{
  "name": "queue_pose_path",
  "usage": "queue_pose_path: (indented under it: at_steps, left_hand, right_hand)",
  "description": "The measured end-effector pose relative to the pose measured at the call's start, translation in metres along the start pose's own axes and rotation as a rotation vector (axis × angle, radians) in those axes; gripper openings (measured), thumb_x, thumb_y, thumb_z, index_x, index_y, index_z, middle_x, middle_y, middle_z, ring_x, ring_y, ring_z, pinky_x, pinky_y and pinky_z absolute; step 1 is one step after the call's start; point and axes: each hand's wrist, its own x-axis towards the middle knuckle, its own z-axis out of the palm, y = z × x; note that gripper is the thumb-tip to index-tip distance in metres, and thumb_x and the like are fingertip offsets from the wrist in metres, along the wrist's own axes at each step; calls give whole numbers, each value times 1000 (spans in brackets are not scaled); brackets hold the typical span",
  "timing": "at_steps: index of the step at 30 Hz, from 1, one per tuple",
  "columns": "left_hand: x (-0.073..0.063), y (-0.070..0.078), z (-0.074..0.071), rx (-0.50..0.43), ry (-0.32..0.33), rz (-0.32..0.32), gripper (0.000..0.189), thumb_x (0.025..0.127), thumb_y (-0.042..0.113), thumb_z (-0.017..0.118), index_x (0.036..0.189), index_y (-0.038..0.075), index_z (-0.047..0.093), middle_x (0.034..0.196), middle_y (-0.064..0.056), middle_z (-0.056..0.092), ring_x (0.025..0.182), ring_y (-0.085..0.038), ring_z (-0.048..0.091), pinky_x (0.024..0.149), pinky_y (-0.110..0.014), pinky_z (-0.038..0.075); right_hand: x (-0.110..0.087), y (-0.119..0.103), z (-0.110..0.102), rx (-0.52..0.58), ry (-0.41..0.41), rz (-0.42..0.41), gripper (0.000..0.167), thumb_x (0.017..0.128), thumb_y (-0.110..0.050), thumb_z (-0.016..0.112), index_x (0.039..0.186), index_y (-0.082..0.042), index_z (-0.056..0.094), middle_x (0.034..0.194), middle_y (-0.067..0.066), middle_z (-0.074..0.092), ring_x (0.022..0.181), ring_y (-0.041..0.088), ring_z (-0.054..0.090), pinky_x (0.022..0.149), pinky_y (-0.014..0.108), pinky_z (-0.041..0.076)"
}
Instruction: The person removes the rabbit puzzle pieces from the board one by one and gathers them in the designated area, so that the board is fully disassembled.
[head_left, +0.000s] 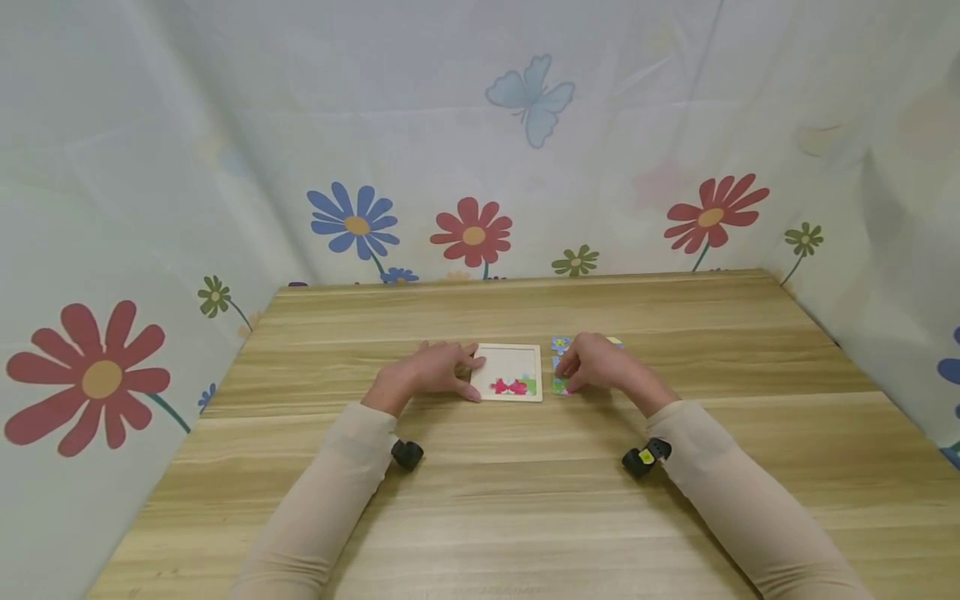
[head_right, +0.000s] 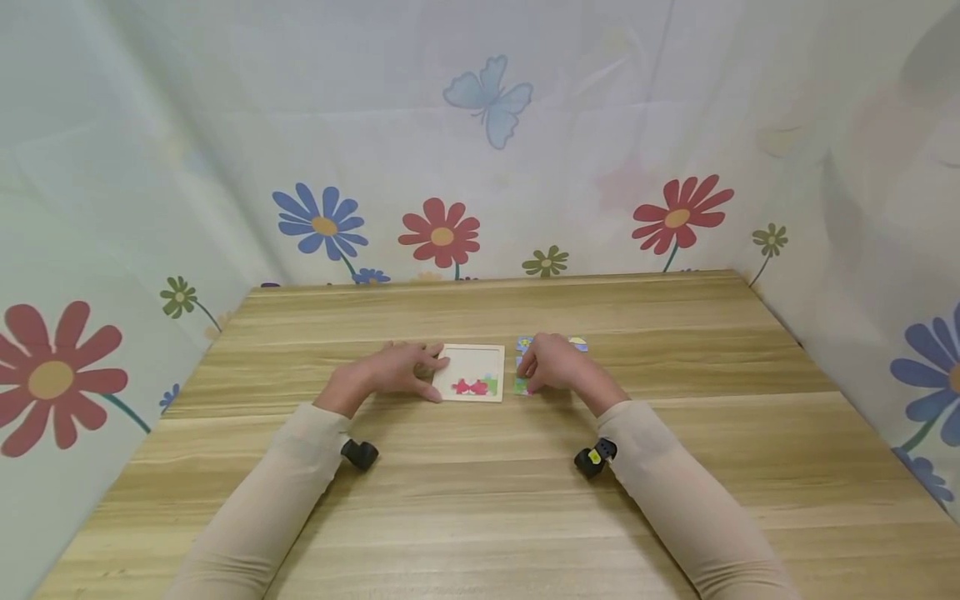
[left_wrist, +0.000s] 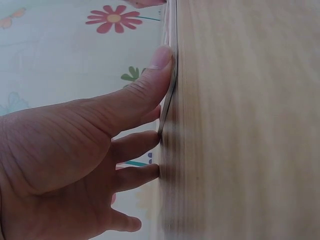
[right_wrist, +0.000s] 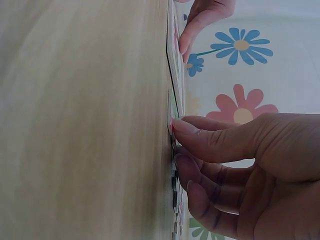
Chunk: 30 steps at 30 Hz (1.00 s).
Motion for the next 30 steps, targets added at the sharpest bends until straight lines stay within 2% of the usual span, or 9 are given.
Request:
queue_pose_path:
  at_steps: [5, 9, 12, 16, 20, 23, 30]
  left_hand:
    - [-1, 2, 0, -12, -7, -1, 77, 84, 48, 76, 149, 18, 48, 161, -9, 30, 148, -32, 25, 114, -68, 9]
    - [-2, 2, 0, -16, -7, 3, 77, 84, 48, 76, 149, 18, 48, 161, -9, 30, 148, -34, 24, 114, -69, 9]
    - [-2, 2, 0, -20, -4, 2, 77, 84, 48, 76, 149, 18, 47, 161, -9, 29, 149, -34, 23, 114, -68, 8]
    - [-2, 2, 0, -23, 0, -1, 77, 83, 48, 76, 149, 18, 48, 161, -9, 29, 149, -33, 24, 114, -68, 9]
    - [-2, 1, -1, -20, -7, -8, 77, 83, 49, 76, 149, 19, 48, 161, -8, 29, 149, -33, 24, 114, -68, 9]
    - [-2, 1, -1, -16, -10, -13, 77, 83, 50, 76, 149, 19, 48, 161, -8, 29, 148, -33, 25, 114, -68, 9]
    - [-1, 2, -2, 3, -8, -9, 78, 82, 51, 76, 148, 20, 48, 161, -8, 30, 147, -33, 28, 113, -69, 11]
  right_hand:
    - [-1, 0, 1, 5, 5, 0, 22, 77, 4, 83, 98, 4, 78, 94, 10, 76, 84, 16, 69, 76, 30, 56]
    - [-3, -1, -4, 4, 68, -4, 20, 79, 4, 80, 99, 2, 78, 87, 8, 74, 79, 17, 64, 70, 31, 53]
    - [-1, -8, -8, 15, 109, -2, 20, 82, 3, 76, 102, 3, 78, 87, 8, 72, 81, 20, 60, 70, 33, 50]
    - [8, -25, -6, 38, 83, -8, 21, 84, 3, 74, 105, 3, 77, 91, 9, 72, 85, 22, 57, 71, 32, 50]
    - [22, -40, 5, 28, 48, -34, 21, 85, 1, 75, 106, 1, 78, 88, 5, 71, 82, 20, 57, 69, 29, 49]
    - [31, -46, 13, 13, 31, -60, 21, 85, -1, 77, 106, 1, 77, 86, 4, 71, 80, 17, 58, 69, 28, 50]
    - [43, -54, 25, 22, -8, -29, 25, 84, -2, 80, 108, 1, 76, 83, 4, 70, 77, 15, 59, 70, 27, 52]
